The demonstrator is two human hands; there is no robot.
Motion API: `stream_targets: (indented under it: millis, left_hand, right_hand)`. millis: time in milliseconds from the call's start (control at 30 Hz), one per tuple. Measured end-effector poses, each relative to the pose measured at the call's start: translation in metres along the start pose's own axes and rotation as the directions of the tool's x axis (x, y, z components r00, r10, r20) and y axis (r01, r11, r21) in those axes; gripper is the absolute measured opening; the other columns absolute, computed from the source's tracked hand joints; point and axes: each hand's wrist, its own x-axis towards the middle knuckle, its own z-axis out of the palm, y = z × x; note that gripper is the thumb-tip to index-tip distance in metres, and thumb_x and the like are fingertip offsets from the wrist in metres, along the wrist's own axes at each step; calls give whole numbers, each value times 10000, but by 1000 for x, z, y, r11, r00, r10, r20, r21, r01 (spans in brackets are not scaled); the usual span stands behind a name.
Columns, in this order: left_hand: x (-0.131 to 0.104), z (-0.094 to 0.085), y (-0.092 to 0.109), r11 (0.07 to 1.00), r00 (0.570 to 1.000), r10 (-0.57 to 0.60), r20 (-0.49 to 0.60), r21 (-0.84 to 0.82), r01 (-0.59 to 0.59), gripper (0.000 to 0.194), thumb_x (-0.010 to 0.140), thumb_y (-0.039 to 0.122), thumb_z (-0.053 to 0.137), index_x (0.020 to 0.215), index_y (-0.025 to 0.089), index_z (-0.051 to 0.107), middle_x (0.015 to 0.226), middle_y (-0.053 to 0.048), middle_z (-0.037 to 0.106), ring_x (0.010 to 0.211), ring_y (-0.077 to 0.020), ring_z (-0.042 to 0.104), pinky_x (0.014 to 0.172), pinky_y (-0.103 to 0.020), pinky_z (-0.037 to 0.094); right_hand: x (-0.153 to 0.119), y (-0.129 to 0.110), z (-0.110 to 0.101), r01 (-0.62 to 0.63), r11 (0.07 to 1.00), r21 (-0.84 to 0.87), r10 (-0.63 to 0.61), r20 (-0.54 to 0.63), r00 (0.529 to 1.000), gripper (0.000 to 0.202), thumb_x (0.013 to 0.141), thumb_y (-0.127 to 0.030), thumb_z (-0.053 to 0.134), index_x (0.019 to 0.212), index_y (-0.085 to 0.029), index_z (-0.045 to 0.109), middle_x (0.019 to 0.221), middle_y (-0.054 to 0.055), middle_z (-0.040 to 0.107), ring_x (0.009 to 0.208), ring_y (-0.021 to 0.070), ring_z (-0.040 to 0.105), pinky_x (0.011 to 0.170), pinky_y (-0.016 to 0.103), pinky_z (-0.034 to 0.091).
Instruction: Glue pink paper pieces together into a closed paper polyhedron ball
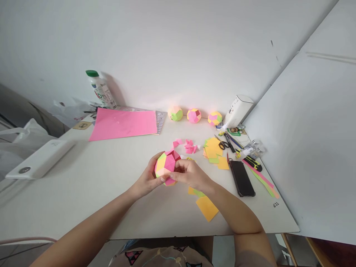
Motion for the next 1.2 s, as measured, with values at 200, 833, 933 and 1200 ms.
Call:
stream_targets:
  millis: [200,833,933,1200]
  left_hand:
    - [0,2,-1,999,999,-32,-15,-1,32,806,778,445,688,1400,243,216,1269,-130,495,1095,-274,547,857,-408,516]
    - [1,-1,-2,999,1000,-14,-1,-34,13,729,819,504,620,1391,235,257,1340,-150,444,1196,-295,486,931,-436,482]
    - [2,-2,-2,999,1000,-18,-5,-47,17,716,822,540,595,1377,218,279,1346,-161,440,1208,-309,478,930,-440,479]
    - [1,-1,-1,1000,1000,9,-16,-30,-9,699,828,535,590,1380,239,281,1343,-152,440,1184,-299,488,882,-404,503]
  right_hand:
    - [1,2,1,10,1000,-11,-11,-50,999,222,732,-347,746,783,-149,658,764,17,687,735,165,690,763,346,564]
    - [0,-4,1,33,999,-42,-36,-73,997,271,763,-404,703,842,-144,688,799,36,661,750,160,642,693,296,523]
    - [-1,-5,0,57,998,-36,-58,-27,998,277,774,-379,701,946,-163,680,877,38,676,821,159,636,746,291,509]
    - [-2,-4,4,28,994,-104,-37,-80,996,271,737,-405,726,799,-159,634,751,6,604,700,130,576,649,263,468]
